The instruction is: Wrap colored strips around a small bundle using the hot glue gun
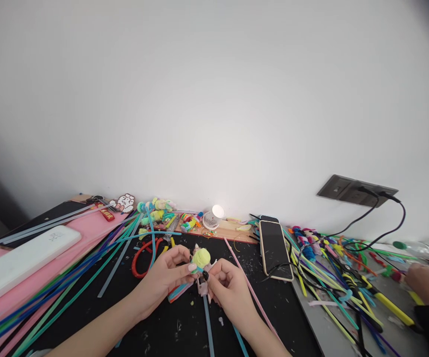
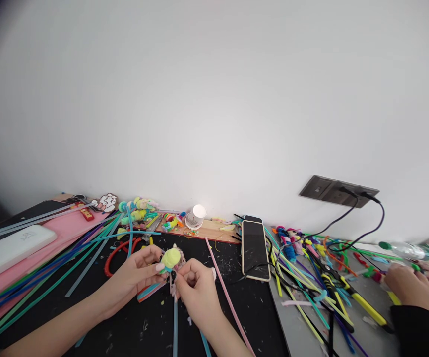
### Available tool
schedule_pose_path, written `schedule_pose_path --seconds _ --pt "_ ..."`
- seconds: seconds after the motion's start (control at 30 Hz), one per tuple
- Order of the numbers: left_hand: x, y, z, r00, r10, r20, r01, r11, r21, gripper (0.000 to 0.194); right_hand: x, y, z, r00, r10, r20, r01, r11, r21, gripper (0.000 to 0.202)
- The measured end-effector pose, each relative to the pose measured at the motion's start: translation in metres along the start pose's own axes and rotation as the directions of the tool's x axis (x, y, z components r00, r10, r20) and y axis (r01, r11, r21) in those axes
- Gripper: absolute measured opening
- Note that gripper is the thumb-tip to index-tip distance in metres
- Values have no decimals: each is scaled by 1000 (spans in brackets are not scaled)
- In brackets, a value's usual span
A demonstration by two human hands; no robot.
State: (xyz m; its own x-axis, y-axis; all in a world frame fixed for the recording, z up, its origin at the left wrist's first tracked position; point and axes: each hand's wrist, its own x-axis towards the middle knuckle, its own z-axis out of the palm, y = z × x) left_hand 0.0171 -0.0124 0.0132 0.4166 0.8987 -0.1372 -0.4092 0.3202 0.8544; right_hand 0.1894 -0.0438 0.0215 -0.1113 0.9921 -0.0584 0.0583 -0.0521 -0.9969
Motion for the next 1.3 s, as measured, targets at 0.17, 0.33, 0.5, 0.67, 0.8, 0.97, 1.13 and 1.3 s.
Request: schedule_pose_path --seconds 0.17,0.33,0.5,0.67,0.8,0.97,1.13,1.3 --pt "1 -1 -2 1000 -3 -13 3 1000 11 28 1 1 0 1000 10 -4 -10 1000 6 21" --pt "2 -2 -3 1000 -15 -14 15 1000 -7 29 3 5 -1 1000 11 14 -12 1000 24 21" --pt "1 0 -3 998 -41 -36 38 996 -82 30 3 5 -2 999 19 45 -21 998 60 22" --pt "2 2 -5 995 -83 -47 72 976 -205 35 4 2 -4 998 -5 56 0 996 91 26" --pt "3 3 -7 991 -131 -19 120 953 -278 39 4 3 -7 997 -30 69 23 994 102 31" --pt "1 5 -8 984 -168 53 176 929 -327 37 6 5 -9 995 -11 101 -2 992 129 33" --pt "1 3 -10 977 -173 126 205 927 -313 31 8 7 -8 990 -5 140 -19 985 173 32" --pt "-1 1 -12 958 -191 214 245 933 -263 30 7 8 -10 992 20 127 -39 987 154 32"
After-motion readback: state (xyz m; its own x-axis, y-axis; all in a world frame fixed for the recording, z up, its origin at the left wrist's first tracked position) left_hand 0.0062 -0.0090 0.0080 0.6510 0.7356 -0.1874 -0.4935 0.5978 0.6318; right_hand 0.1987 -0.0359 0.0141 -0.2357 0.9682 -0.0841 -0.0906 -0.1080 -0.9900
